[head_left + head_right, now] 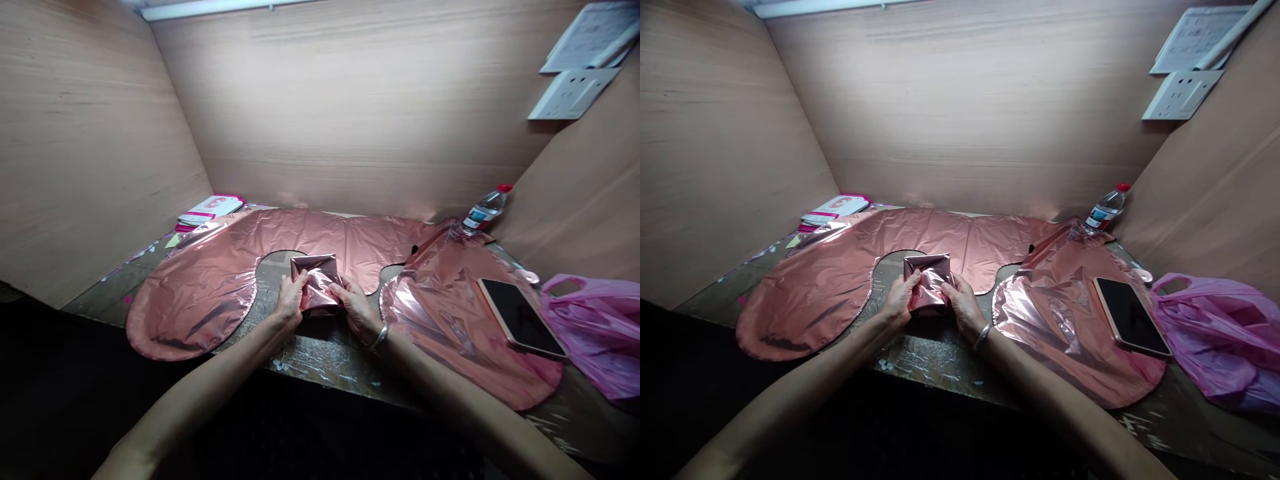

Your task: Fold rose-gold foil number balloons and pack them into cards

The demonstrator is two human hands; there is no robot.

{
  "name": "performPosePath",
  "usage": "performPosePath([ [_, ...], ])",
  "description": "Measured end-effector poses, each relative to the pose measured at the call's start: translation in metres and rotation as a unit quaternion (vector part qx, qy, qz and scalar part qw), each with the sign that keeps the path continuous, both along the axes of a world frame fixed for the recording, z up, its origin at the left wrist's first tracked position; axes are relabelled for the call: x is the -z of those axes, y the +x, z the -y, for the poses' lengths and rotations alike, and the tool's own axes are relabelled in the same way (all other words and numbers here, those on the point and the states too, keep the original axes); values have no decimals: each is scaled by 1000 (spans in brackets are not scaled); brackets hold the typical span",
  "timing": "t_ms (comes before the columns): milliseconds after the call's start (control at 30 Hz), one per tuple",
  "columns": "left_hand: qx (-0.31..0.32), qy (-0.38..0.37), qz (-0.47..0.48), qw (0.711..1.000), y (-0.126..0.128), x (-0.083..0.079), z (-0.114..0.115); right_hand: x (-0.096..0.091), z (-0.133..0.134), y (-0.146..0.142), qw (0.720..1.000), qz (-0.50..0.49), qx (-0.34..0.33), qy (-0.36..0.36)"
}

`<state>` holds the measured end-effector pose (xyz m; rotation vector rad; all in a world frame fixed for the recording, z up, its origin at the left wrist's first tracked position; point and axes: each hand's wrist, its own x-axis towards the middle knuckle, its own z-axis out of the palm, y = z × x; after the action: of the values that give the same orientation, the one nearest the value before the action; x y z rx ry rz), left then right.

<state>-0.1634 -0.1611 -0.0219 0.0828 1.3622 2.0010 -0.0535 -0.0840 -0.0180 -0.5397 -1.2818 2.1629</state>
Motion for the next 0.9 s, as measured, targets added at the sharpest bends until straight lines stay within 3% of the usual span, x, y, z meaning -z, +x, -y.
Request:
performPosePath([
  [67,3,-12,-47,999,-2,2,0,0,0,2,1000,2,15,14],
  [133,-11,-22,-154,988,-8,-1,3,0,-5,7,999,21,7,31],
  [233,-9,-54,-326,944,-22,-16,9,-2,-17,18,994,52,-63,66],
  [300,104,-72,-343,931,-31,-30,12,-8,-24,25,987,64,-119,91],
  [400,334,-49,-264,903,-36,-46,12,-23,-32,29,971,67,-158,165],
  [467,400,-12,-223,889,-33,-48,12,-35,-36,32,960,72,-145,227],
  [533,371,24,-202,906,-28,-43,13,-44,-38,36,955,82,-108,264],
  [600,301,57,-190,933,-20,-35,15,-48,-36,41,961,79,-62,259],
  [733,218,93,-160,958,-9,-19,19,-35,-26,52,968,16,6,250],
  [900,177,103,-137,969,-5,-10,20,-15,-19,55,908,50,113,401],
])
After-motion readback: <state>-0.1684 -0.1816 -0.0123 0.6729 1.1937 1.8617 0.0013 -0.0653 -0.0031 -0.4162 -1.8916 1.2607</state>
